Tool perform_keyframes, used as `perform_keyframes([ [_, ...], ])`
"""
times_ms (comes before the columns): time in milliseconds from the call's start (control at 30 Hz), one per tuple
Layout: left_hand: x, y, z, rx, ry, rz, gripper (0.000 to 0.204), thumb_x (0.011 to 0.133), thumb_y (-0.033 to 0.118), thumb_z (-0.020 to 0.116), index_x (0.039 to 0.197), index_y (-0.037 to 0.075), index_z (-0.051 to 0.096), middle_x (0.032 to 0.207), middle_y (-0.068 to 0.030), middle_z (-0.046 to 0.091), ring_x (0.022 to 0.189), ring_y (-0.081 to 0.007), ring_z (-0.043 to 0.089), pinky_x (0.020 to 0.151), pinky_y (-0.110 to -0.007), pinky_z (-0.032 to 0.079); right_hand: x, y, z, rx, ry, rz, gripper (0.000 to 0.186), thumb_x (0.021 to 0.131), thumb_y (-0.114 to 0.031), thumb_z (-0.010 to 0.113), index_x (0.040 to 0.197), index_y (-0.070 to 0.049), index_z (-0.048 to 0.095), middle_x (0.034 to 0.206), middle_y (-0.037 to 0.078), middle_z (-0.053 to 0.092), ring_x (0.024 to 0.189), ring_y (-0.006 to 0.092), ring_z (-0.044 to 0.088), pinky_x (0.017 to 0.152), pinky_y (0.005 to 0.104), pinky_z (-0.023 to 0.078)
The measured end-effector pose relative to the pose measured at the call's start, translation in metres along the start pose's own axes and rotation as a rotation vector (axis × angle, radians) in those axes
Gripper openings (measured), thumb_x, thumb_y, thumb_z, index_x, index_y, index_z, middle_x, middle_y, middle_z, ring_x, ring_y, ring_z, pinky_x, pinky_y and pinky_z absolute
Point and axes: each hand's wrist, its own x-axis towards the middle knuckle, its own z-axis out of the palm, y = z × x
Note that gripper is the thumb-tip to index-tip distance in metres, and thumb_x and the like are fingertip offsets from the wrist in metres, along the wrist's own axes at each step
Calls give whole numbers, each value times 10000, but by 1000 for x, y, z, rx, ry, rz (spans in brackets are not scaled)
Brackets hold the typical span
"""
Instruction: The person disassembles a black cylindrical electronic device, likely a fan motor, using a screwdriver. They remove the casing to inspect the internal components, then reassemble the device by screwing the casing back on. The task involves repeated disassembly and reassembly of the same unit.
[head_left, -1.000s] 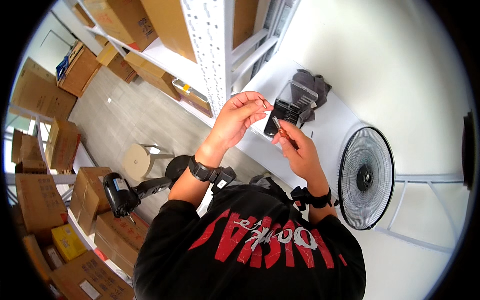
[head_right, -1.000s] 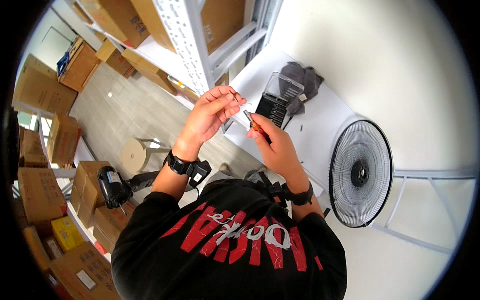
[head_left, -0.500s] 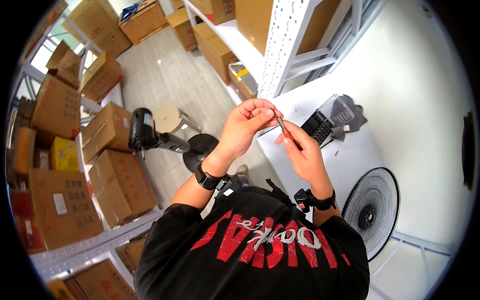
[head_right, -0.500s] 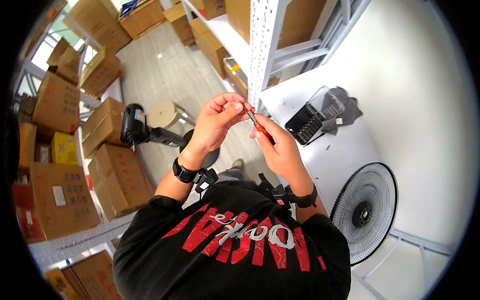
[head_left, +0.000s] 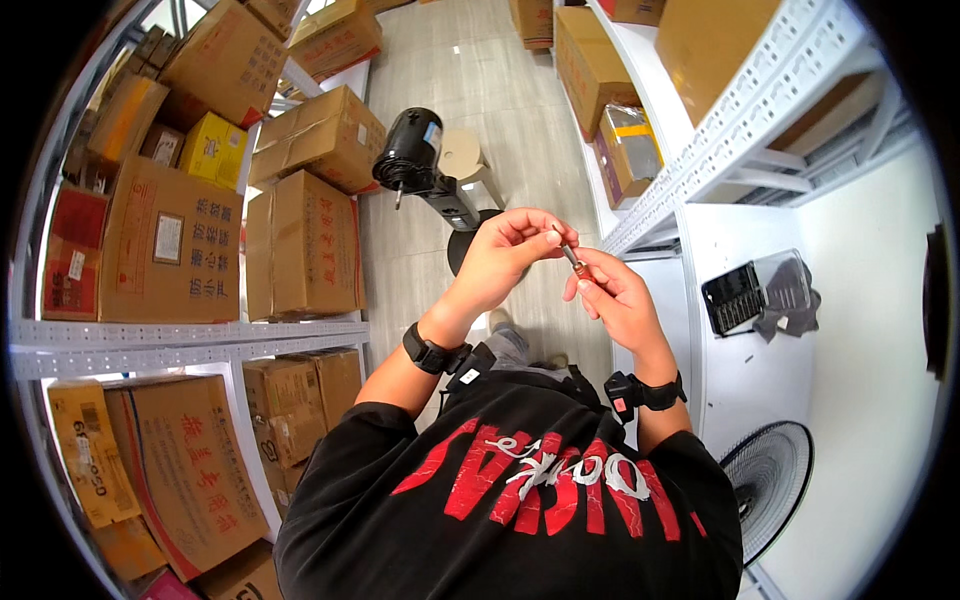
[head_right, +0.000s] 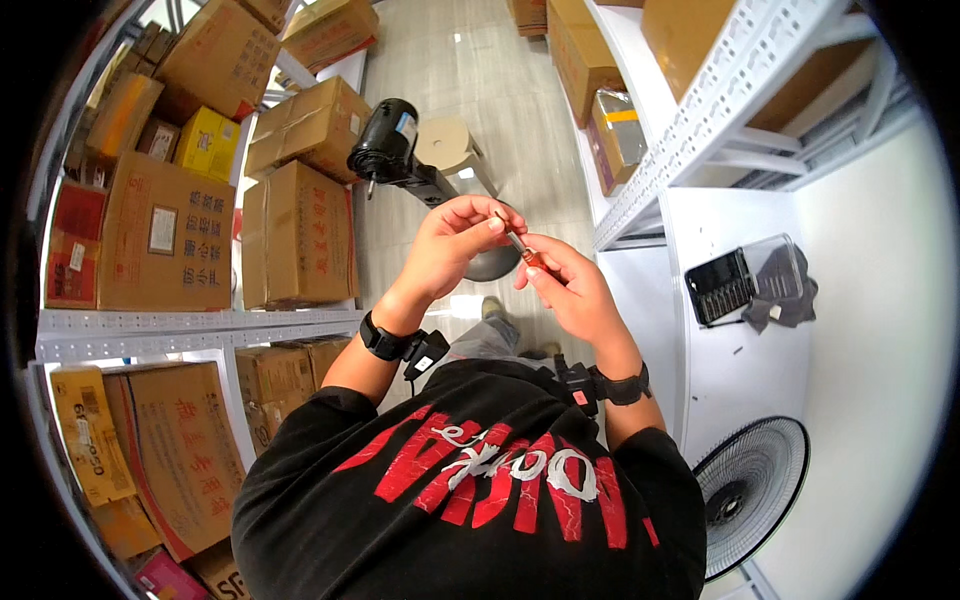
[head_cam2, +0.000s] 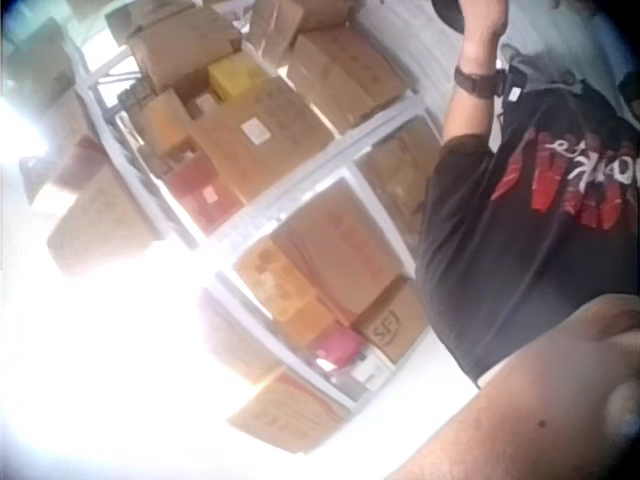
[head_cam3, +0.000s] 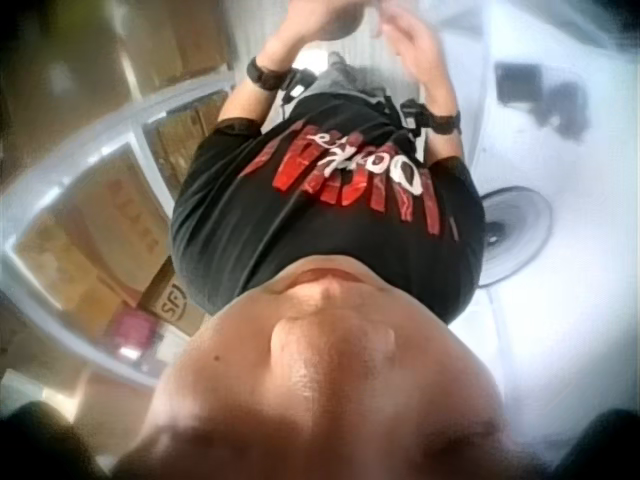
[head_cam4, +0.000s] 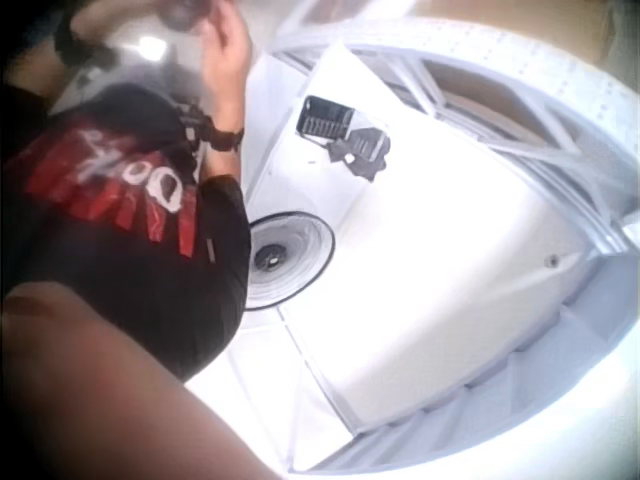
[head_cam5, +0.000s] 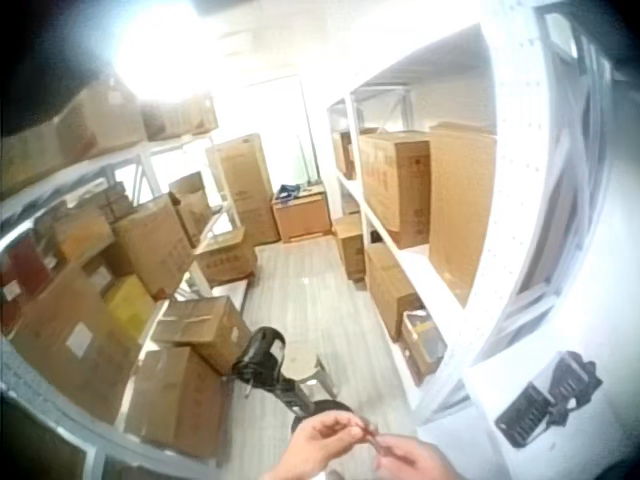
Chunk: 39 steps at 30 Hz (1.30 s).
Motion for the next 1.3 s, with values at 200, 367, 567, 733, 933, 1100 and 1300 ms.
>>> perform_keyframes([
  [200,-12,19,-58,30,153,191,92,976,36,621,1053,-3,655,1076,-100,705,1001,-165,675,904,-321,551,70,4,32,20,-131,-6,392,1003,-36,530,1395,-18,511,928,69,668,642,56,461,583,211,410],
  [367,-16,34,-108,157,197,226,111,952,23,658,1045,-36,676,1005,-73,716,931,-110,668,844,-258,548,111,2,54,-153,-198,68,375,1006,-38,534,1378,9,524,948,52,662,758,72,540,670,224,454],
  [567,-26,56,-146,331,217,63,103,927,10,675,1016,-38,696,995,-72,721,904,-110,669,837,-263,545,142,7,79,-188,-263,141,337,1001,-31,537,1332,32,544,979,58,651,902,115,608,832,275,496],
  [733,-19,54,-166,281,215,-85,117,914,-3,677,1019,-46,707,1022,-73,727,933,-111,676,862,-264,543,168,25,69,-353,-322,128,317,987,-70,570,1290,18,580,974,58,667,884,116,615,805,278,500],
  [933,-3,48,-196,568,651,273,262,885,15,699,1146,30,692,1050,-35,706,891,-106,668,788,-271,548,236,72,16,-887,-133,-67,236,933,-177,640,1147,-96,697,958,69,721,866,253,672,810,372,518],
  [1100,28,64,-231,1379,815,327,460,878,219,729,1281,21,629,1259,-202,633,1148,-312,630,984,-404,494,298,95,-3,-1054,-178,-293,205,922,-258,631,1084,-184,733,957,39,721,929,297,630,830,442,468],
  [1300,58,61,-243,1119,774,-161,783,829,437,759,1377,-64,509,1318,-309,582,1208,-367,610,1015,-407,476,329,94,8,-1116,-332,-302,207,934,-287,634,1084,-191,739,940,25,704,987,269,602,895,431,426],
])
